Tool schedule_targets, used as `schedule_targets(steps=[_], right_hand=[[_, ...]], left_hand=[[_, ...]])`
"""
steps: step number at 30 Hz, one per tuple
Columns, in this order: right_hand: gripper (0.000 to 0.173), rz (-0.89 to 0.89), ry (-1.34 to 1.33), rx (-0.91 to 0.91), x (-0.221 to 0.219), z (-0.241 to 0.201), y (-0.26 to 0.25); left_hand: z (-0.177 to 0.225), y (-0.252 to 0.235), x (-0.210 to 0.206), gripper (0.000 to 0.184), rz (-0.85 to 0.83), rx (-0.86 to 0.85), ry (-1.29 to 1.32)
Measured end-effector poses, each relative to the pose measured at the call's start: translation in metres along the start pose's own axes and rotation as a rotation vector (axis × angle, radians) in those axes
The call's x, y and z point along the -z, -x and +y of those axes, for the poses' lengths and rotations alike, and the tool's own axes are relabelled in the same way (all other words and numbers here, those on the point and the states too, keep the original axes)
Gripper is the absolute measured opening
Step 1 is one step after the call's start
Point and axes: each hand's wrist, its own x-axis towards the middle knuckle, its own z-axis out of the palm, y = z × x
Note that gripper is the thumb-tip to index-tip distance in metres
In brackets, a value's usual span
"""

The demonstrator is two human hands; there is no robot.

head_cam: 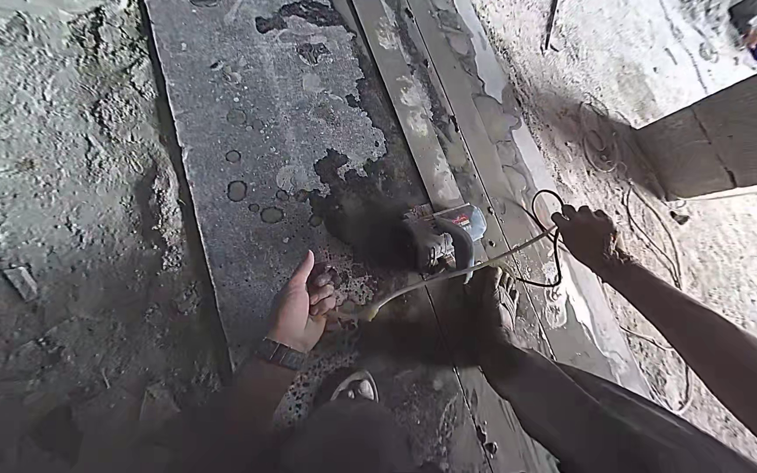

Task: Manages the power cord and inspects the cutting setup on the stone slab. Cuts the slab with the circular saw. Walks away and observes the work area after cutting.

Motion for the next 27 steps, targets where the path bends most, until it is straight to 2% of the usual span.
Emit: schedule_targets(steps=[4,7,9,12,16,18,20,22,24,27], right_hand=[[0.028,-0.119,-0.115,0.018,-0.023,0.0,0.001],[0.031,-0.149,-0.216,0.078,-0.048,0.001,0.005],[0.023,0.05,-0.272,0.165,-0.071,0.008,0.007],[0.016,0.421,-0.361,0.256,-0.077,0.027,-0.009],[0.028,0.617,-0.449,0.18,-0.065,0.068,-0.048],[0.027,0.667,-0.479,0.182,-0.067,0.089,-0.068],[0.025,0.615,-0.524,0.258,-0.078,0.103,-0.083],[0.019,0.483,-0.57,0.351,-0.09,0.103,-0.091],[0.014,0.324,-0.567,0.413,-0.094,0.089,-0.091],[0.02,0.093,-0.565,0.501,-0.092,0.067,-0.085]], left_hand=[[0.005,-0.009,-0.014,0.053,0.069,0.007,-0.106],[0.011,-0.012,-0.039,0.053,0.163,0.042,-0.225],[0.014,-0.014,-0.057,0.051,0.202,0.043,-0.345],[0.016,-0.013,-0.085,0.051,0.225,0.046,-0.503],[0.016,-0.009,-0.116,0.05,0.25,0.014,-0.559],[0.018,-0.006,-0.122,0.051,0.257,-0.009,-0.56],[0.022,-0.002,-0.126,0.053,0.271,-0.015,-0.554],[0.027,0.004,-0.127,0.054,0.314,-0.013,-0.552],[0.032,0.008,-0.129,0.052,0.371,-0.002,-0.576],[0.028,0.015,-0.129,0.051,0.444,0.026,-0.614]])
